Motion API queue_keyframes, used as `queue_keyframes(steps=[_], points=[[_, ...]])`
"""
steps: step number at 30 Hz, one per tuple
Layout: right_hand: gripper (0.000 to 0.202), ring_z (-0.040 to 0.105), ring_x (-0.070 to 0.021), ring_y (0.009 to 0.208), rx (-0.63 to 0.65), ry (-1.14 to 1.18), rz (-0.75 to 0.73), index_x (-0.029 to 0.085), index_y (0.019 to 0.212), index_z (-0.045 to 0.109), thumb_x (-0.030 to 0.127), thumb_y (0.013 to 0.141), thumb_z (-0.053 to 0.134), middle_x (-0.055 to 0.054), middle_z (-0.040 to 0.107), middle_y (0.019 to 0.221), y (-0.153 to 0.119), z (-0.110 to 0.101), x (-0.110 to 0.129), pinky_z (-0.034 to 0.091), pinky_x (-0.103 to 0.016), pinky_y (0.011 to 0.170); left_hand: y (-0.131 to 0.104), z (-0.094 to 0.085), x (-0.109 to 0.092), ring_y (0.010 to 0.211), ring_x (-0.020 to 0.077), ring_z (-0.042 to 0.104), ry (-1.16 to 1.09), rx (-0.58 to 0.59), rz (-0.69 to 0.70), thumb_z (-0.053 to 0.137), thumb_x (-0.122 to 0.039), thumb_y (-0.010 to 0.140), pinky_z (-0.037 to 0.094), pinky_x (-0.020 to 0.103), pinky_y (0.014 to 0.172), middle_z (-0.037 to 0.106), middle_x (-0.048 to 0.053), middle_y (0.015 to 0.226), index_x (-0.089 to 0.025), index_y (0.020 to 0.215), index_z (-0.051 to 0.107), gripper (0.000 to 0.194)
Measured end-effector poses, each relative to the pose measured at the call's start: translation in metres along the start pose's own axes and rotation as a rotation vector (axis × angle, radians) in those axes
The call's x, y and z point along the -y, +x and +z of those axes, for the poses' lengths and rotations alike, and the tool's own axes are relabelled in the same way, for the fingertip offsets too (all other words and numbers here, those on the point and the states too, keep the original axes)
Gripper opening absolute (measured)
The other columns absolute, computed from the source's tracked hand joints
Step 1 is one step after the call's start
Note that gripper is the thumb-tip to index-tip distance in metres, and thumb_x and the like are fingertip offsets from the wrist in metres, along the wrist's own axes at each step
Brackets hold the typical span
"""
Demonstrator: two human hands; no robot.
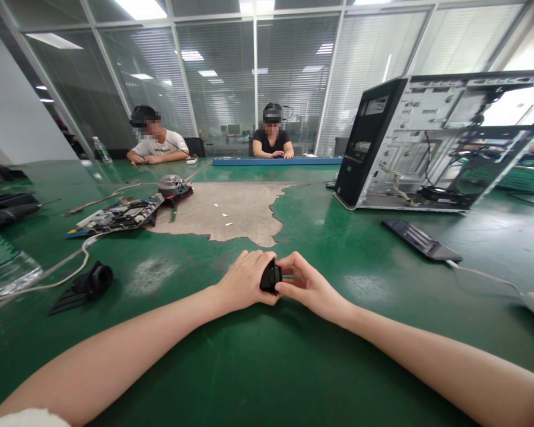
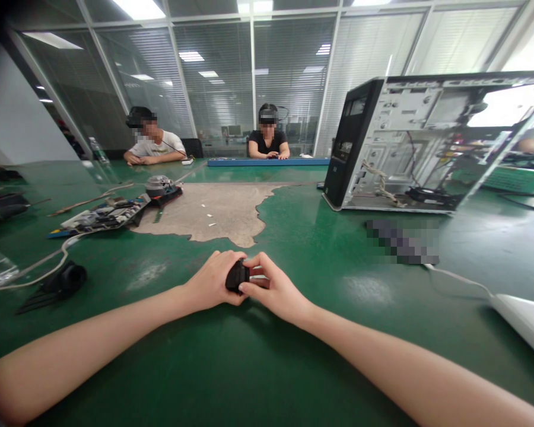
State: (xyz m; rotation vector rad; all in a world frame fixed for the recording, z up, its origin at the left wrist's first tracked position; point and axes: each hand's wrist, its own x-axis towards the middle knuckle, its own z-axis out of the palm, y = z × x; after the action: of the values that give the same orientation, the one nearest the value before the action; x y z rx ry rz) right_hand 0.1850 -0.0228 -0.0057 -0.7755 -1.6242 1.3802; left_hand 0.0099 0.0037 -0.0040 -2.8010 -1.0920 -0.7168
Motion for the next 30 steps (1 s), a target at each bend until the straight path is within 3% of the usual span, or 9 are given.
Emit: queue_keyframes(steps=[5, 9, 16, 24, 30], points=[[0.023, 0.057, -0.0139, 0.078, -0.062, -0.052, 0.010, 0.020, 0.085, 0.044, 0.034, 0.075, 0.059, 0.000, 0.053, 0.084, 0.0030, 0.0017, 0.0013, 0.048, -0.030, 0.069, 0.0003, 0.0005, 0.0009, 0.086, 0.0241, 0.052, -0.008, -0.010, 0.010, 0.059, -0.044, 0.065, 0.037, 0.035, 0.074, 0.055, 0.007, 0.093, -0.015, 0.107, 0.039, 0.055], [0.027, 0.055, -0.0155, 0.083, -0.095, -0.098, 0.022, 0.020, 0.090, 0.046, 0.036, 0.074, 0.060, -0.002, 0.052, 0.091, 0.0045, 0.0019, -0.0007, 0.048, -0.031, 0.070, 0.0006, 0.0001, 0.0008, 0.086, 0.0242, 0.053, -0.008, -0.004, 0.010, 0.059, -0.044, 0.065, 0.037, 0.034, 0.073, 0.055, 0.007, 0.092, -0.016, 0.106, 0.039, 0.054], [0.026, 0.055, -0.0139, 0.083, -0.008, -0.031, -0.003, 0.021, 0.088, 0.043, 0.030, 0.074, 0.062, 0.000, 0.051, 0.090, 0.0015, 0.0009, 0.0006, 0.049, -0.028, 0.069, 0.0011, 0.0016, 0.0021, 0.086, 0.0239, 0.053, -0.013, -0.004, 0.014, 0.060, -0.040, 0.064, 0.037, 0.034, 0.073, 0.056, 0.007, 0.095, -0.016, 0.108, 0.038, 0.055], [0.023, 0.053, -0.0136, 0.081, -0.064, -0.083, 0.004, 0.021, 0.090, 0.044, 0.033, 0.077, 0.058, 0.000, 0.051, 0.086, 0.0047, 0.0011, -0.0033, 0.047, -0.028, 0.068, 0.0007, -0.0001, 0.0032, 0.087, 0.0248, 0.053, -0.010, 0.002, 0.017, 0.060, -0.043, 0.063, 0.037, 0.035, 0.073, 0.055, 0.007, 0.095, -0.016, 0.107, 0.039, 0.056], [0.022, 0.055, -0.0141, 0.083, -0.011, -0.106, 0.004, 0.021, 0.092, 0.044, 0.031, 0.078, 0.057, -0.001, 0.052, 0.089, 0.0029, 0.0028, -0.0004, 0.049, -0.029, 0.070, 0.0003, -0.0012, 0.0031, 0.086, 0.0239, 0.053, -0.013, 0.011, 0.011, 0.060, -0.041, 0.063, 0.037, 0.034, 0.074, 0.056, 0.006, 0.094, -0.017, 0.107, 0.039, 0.055]])
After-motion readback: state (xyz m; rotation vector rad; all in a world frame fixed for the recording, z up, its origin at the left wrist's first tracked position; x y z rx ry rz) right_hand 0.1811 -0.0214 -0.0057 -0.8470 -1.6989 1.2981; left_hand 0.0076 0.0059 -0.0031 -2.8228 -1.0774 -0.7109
